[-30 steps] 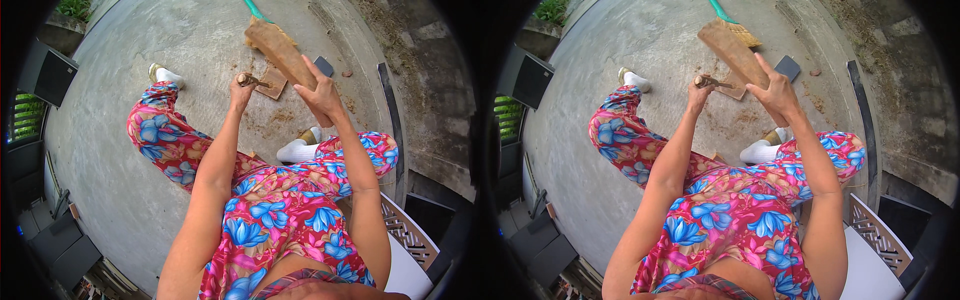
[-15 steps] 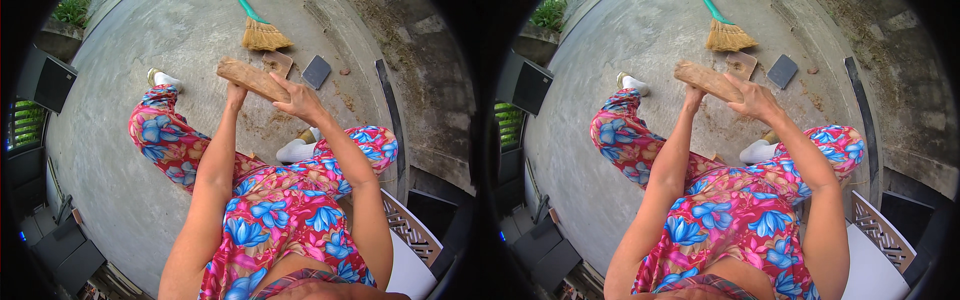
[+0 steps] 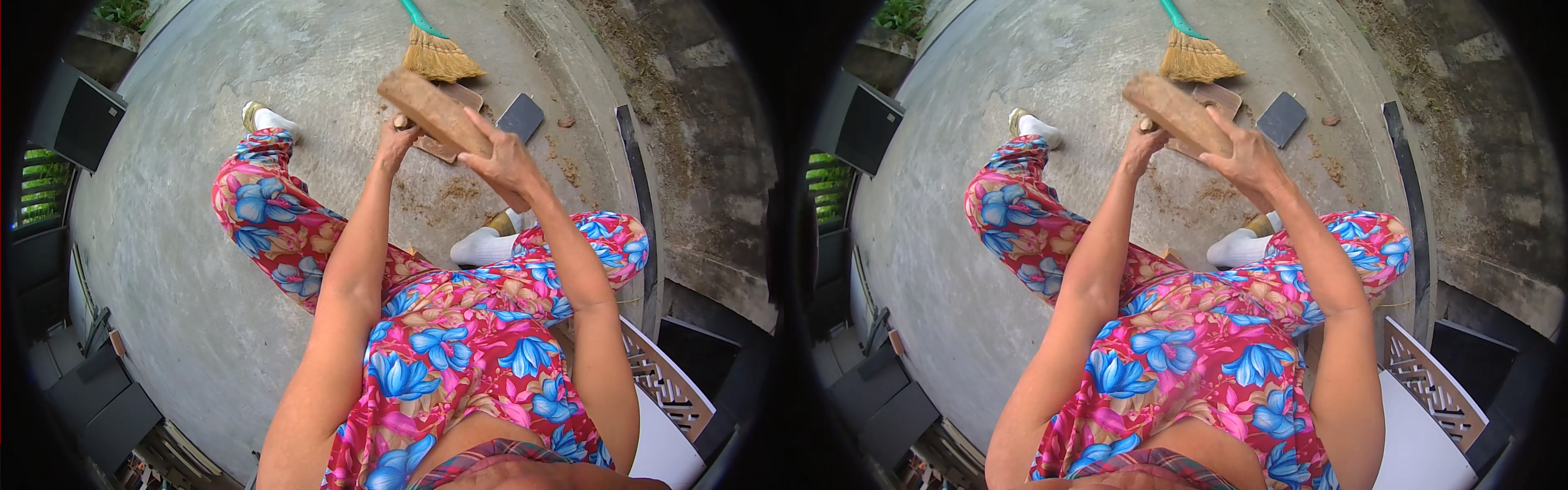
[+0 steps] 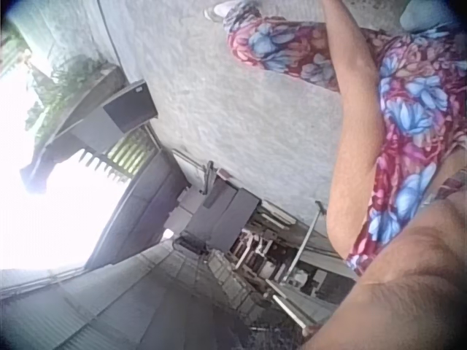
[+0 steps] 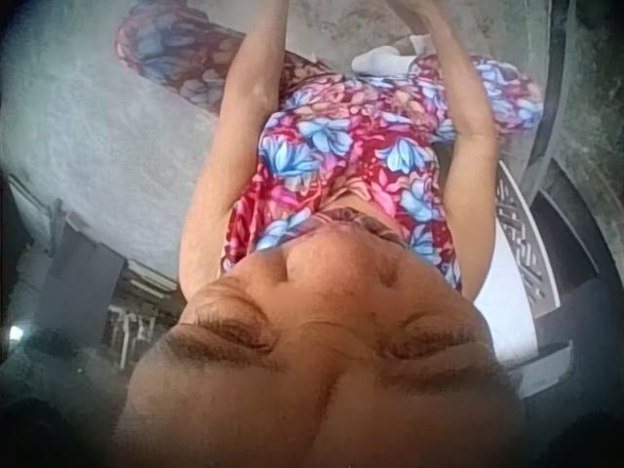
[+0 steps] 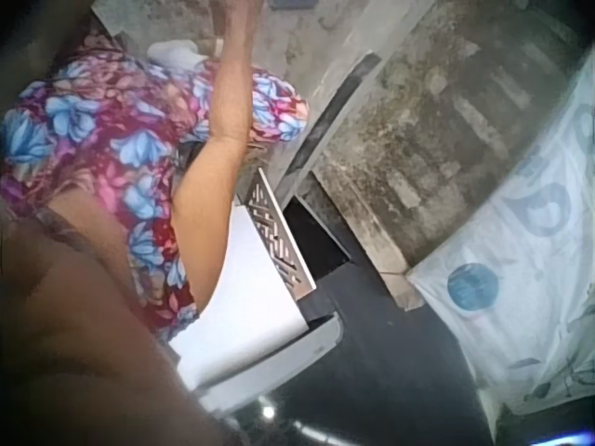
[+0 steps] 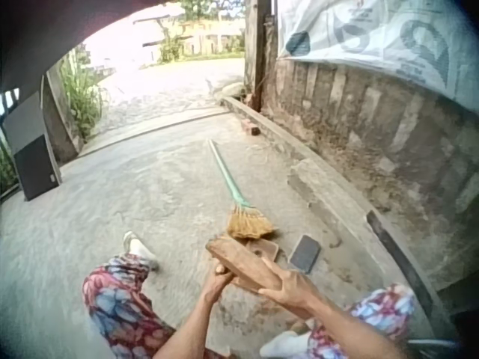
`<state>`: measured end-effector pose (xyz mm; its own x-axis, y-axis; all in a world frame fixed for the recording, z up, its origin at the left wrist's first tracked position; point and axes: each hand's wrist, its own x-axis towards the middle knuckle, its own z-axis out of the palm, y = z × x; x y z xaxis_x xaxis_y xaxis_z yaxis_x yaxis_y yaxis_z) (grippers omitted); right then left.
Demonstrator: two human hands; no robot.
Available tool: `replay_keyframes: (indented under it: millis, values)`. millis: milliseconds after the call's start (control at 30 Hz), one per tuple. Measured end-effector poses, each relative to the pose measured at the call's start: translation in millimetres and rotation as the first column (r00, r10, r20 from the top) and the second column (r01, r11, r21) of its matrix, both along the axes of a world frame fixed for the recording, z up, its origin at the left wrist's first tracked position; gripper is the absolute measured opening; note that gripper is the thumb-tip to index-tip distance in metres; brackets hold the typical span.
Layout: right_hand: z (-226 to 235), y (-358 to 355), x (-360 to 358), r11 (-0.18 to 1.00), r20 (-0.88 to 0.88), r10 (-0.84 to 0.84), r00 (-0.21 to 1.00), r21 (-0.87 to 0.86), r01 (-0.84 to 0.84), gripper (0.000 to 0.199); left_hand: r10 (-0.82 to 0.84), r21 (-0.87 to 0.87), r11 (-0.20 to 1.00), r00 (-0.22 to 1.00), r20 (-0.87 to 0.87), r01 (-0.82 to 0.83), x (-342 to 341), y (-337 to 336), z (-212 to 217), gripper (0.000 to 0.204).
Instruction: The person is using a chisel and a mallet to carve or shape a piece of wood while sitting on the ground.
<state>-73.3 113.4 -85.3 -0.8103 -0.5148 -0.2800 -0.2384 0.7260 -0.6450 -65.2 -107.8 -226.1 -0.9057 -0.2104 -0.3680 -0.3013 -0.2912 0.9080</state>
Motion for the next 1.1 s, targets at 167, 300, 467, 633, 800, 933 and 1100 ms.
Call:
replay_keyframes:
  millis: [167,300,467,633,800,933,1100]
  values:
    - [25.4,2.2,-5.3,0.933,-0.239,-0.103,0.966,-0.361,0.01,0.085,-0.051,-0.151,0.988,0.989,-0.139,0.029,-3.2,1.4,-2.5,0.025]
    - [34.6,-4.2,2.1,0.9,-0.209,-0.082,0.975,-0.435,-0.018,0.079,-0.042,-0.153,0.988,0.986,-0.162,0.017,-1.9,4.8,1.7,0.025]
    - [7.4,-9.8,0.7,0.997,0.0,0.014,1.0,-0.08,-0.014,0.083,-0.036,-0.258,0.966,0.982,-0.185,-0.013,-9.3,4.7,-5.2,0.033]
    - [5.2,5.3,-9.7,0.985,-0.069,-0.068,0.995,-0.164,0.056,0.084,-0.063,-0.29,0.957,0.991,-0.121,0.026,-8.3,-3.6,-16.7,0.032]
    - [21.7,-4.2,-4.3,0.872,-0.137,-0.149,0.979,-0.485,0.065,0.083,-0.14,-0.412,0.907,0.985,-0.105,0.085,-11.2,3.3,-10.0,0.034]
    - [-1.8,-3.8,-0.7,0.952,-0.121,-0.022,0.992,-0.306,-0.016,0.081,-0.052,-0.184,0.983,0.976,-0.21,0.012,-7.8,13.7,-5.2,0.032]
    - [10.9,7.4,-7.5,0.968,-0.091,-0.075,0.993,-0.246,0.05,0.084,-0.097,-0.205,0.977,0.981,-0.167,0.061,-11.1,7.8,-11.4,0.029]
